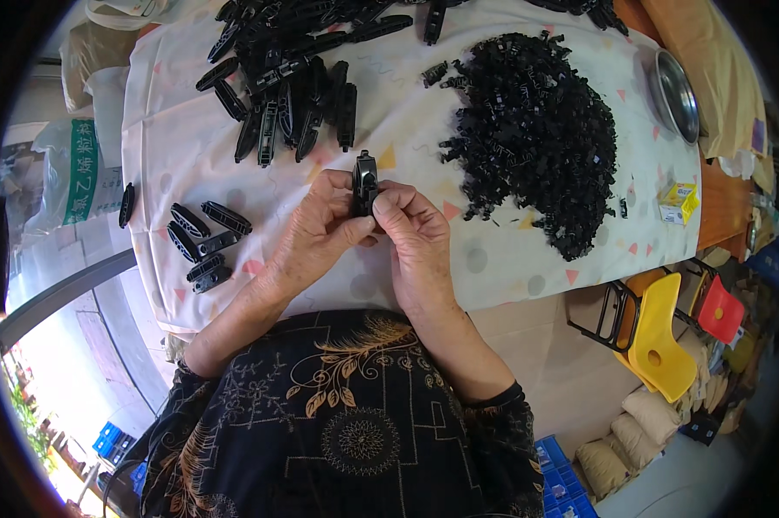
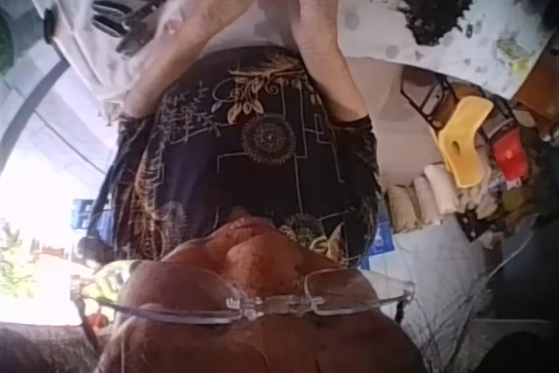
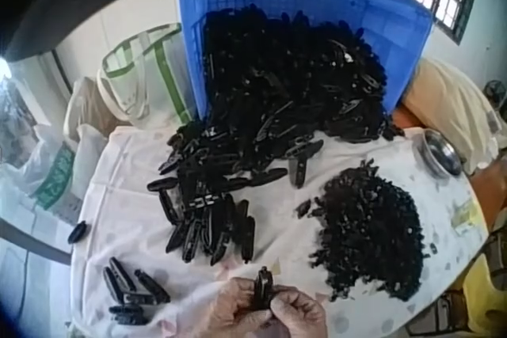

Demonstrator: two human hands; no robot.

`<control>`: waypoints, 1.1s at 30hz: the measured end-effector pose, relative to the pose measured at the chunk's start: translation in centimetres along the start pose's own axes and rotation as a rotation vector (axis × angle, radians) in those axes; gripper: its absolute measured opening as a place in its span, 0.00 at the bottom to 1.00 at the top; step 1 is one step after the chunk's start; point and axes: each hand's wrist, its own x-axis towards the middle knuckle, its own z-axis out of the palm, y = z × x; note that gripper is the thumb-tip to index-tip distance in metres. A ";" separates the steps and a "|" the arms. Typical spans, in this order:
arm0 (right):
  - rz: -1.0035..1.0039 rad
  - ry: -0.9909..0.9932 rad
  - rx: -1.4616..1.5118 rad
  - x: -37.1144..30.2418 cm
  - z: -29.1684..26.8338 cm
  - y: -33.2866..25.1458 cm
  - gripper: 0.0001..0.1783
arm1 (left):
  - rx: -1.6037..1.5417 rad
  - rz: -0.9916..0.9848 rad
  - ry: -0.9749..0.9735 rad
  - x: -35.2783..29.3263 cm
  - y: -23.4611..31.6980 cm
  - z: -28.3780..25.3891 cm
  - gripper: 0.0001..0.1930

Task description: Assembling small black plastic components by hand at a workbench.

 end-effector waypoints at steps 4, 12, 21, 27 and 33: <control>0.096 -0.023 0.051 0.2 0.0 -0.1 0.04 | -0.200 -0.044 0.005 0.0 0.1 0.0 0.18; -0.031 -0.017 -0.086 0.2 0.4 -0.1 0.04 | 0.019 0.113 0.023 -0.1 -0.5 0.2 0.18; 0.091 -0.245 -0.255 1.0 0.5 -0.7 0.17 | 0.077 0.053 0.015 -1.2 0.2 -0.1 0.37; 0.145 -0.230 -0.237 0.9 -0.2 -0.4 0.17 | 0.038 0.000 -0.064 -0.9 0.4 -0.5 0.39; 0.094 -0.247 -0.508 -0.7 -0.6 -1.4 0.19 | -0.077 -0.015 -0.135 -1.6 -0.1 0.0 0.38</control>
